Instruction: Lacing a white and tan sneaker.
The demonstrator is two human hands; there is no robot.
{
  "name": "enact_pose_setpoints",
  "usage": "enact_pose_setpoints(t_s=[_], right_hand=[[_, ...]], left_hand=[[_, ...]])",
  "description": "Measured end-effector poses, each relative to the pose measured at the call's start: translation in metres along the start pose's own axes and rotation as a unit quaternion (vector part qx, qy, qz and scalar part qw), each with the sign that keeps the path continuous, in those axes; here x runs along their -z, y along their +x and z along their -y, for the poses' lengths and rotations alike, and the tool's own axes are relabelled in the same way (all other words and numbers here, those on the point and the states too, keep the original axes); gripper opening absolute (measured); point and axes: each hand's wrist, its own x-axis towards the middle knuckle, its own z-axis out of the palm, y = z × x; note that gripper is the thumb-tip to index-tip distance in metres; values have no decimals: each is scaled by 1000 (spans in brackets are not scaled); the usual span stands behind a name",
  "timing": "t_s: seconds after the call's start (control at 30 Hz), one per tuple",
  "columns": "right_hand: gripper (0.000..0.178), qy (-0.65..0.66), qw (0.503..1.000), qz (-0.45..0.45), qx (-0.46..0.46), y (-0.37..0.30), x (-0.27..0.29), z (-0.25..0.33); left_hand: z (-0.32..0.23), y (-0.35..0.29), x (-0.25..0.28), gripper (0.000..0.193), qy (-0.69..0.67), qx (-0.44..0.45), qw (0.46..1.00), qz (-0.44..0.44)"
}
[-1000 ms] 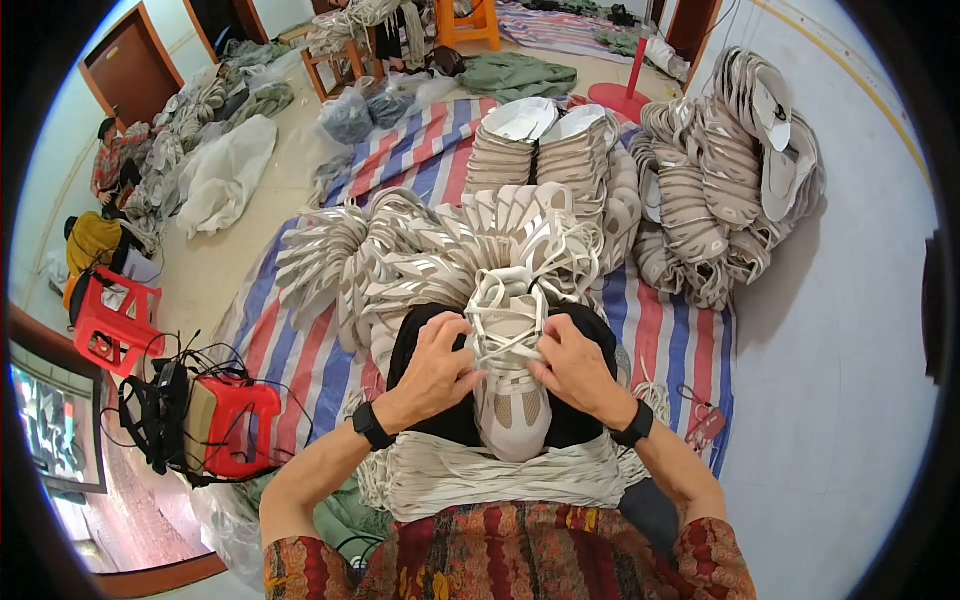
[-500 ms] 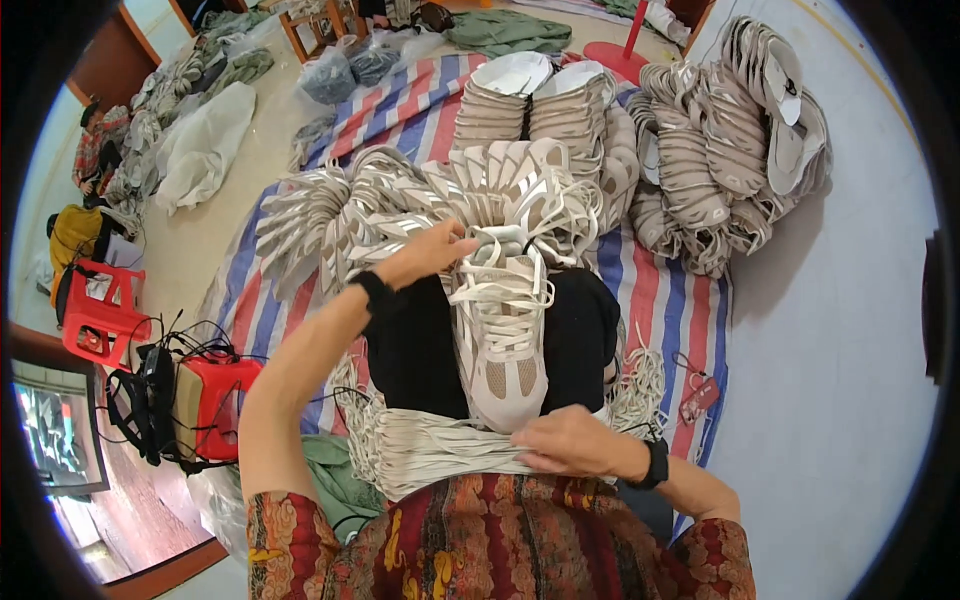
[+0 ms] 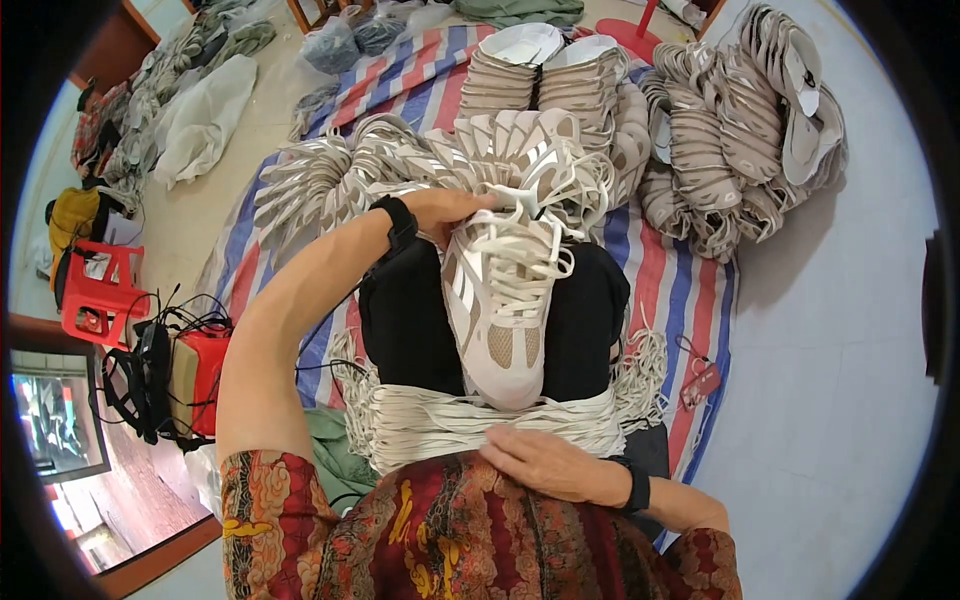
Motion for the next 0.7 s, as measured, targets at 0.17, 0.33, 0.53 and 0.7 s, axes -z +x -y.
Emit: enact_pose_setpoints(t_s=[0.17,0.33,0.53,0.7], right_hand=[[42,-76,994,-52,-52,22,8,3],[52,-222,939,-216,-153,27,38,-13],[52,-309,833,-366,-275,50,131,-69],[32,-342,827,-355,-270,71,97,-75]], left_hand=[[-15,-14,4,65,53,2,998,-17],[20,-27,20,26,-189,-83,978,-33],[25,-28,-3,30,11,-127,986,-108],[23,-4,-10,40,250,-173,947,-107]])
